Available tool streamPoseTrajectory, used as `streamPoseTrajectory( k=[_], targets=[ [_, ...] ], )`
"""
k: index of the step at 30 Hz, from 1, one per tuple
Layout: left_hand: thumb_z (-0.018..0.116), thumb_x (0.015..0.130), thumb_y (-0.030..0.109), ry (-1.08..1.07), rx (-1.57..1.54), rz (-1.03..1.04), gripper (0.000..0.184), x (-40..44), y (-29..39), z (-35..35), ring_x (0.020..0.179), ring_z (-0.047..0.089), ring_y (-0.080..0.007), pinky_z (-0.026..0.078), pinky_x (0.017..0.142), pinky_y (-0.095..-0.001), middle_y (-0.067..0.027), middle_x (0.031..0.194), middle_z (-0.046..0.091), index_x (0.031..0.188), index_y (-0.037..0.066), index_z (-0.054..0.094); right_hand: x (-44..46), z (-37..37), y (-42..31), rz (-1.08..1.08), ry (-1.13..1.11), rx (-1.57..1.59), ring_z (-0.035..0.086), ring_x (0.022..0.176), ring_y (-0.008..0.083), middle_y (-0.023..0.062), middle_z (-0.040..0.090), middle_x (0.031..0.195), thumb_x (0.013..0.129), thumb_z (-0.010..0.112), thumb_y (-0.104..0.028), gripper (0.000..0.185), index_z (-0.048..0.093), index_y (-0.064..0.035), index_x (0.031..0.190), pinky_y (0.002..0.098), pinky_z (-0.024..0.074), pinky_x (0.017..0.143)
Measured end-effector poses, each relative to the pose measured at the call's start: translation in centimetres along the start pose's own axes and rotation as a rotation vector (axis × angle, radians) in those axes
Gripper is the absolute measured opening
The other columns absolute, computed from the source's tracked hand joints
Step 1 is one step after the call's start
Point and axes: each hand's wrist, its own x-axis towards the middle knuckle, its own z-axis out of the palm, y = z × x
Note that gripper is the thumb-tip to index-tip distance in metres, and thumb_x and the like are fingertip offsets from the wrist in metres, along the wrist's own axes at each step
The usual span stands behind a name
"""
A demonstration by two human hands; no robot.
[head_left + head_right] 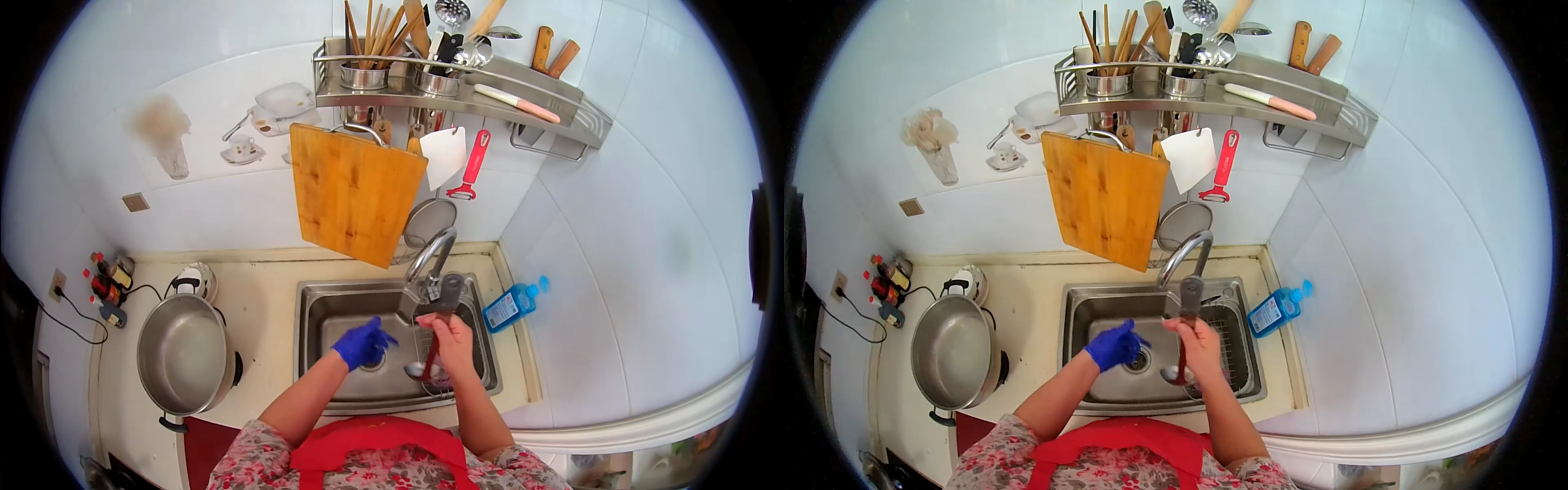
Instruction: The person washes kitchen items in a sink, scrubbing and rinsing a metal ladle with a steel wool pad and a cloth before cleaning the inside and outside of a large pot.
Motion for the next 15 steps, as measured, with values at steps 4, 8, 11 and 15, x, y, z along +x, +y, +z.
streamPoseTrajectory(
  k=[4, 8, 11, 15],
  targets=[
    [0.036, 0.088, 0.053, 0.288, 0.123, 0.231, 0.054, 3.5, 3.4, -1.7, 0.087, 0.055, -0.0217, 0.043, 0.073, -0.0339, -0.006, 0.11, 0.058, 0.115, 0.009, 0.051, 0.0, -1.0, -1.6, 0.103, 0.12, 0.13, 0.057, 0.068, 0.013, 0.01, 0.063, 0.083, 0.091, 0.044, -0.016, 0.02, 0.056, 0.0004, 0.09, 0.025, 0.0471, 0.065],
    [0.022, 0.086, 0.062, 0.161, 0.012, 0.237, 0.069, 7.5, 6.1, -2.9, 0.122, 0.035, -0.0279, 0.027, 0.094, -0.0402, 0.0007, 0.139, 0.033, 0.136, 0.014, 0.028, 0.2, -1.4, -2.1, 0.096, 0.206, 0.224, 0.055, 0.062, 0.0129, 0.0061, 0.058, 0.072, 0.091, 0.045, -0.019, 0.021, 0.056, -0.0012, 0.089, 0.025, 0.0472, 0.057],
    [0.019, 0.085, 0.064, 0.15, 0.026, 0.338, 0.069, 8.7, 6.9, -2.4, 0.124, 0.032, -0.0272, 0.024, 0.096, -0.0401, 0.0031, 0.137, 0.036, 0.135, 0.019, 0.029, 0.7, -1.8, -2.2, 0.099, 0.21, 0.274, 0.054, 0.06, 0.0123, 0.0058, 0.057, 0.071, 0.091, 0.045, -0.02, 0.022, 0.055, -0.0016, 0.089, 0.0248, 0.0468, 0.055],
    [0.019, 0.084, 0.066, 0.118, -0.004, 0.368, 0.068, 9.1, 7.4, -1.7, 0.117, 0.037, -0.0247, 0.026, 0.09, -0.0386, 0.0051, 0.135, 0.038, 0.134, 0.022, 0.032, 1.6, -1.5, -3.0, 0.114, 0.219, 0.284, 0.053, 0.059, 0.0118, 0.0055, 0.056, 0.07, 0.092, 0.044, -0.021, 0.022, 0.055, -0.002, 0.088, 0.0245, 0.0463, 0.054]
  ],
)
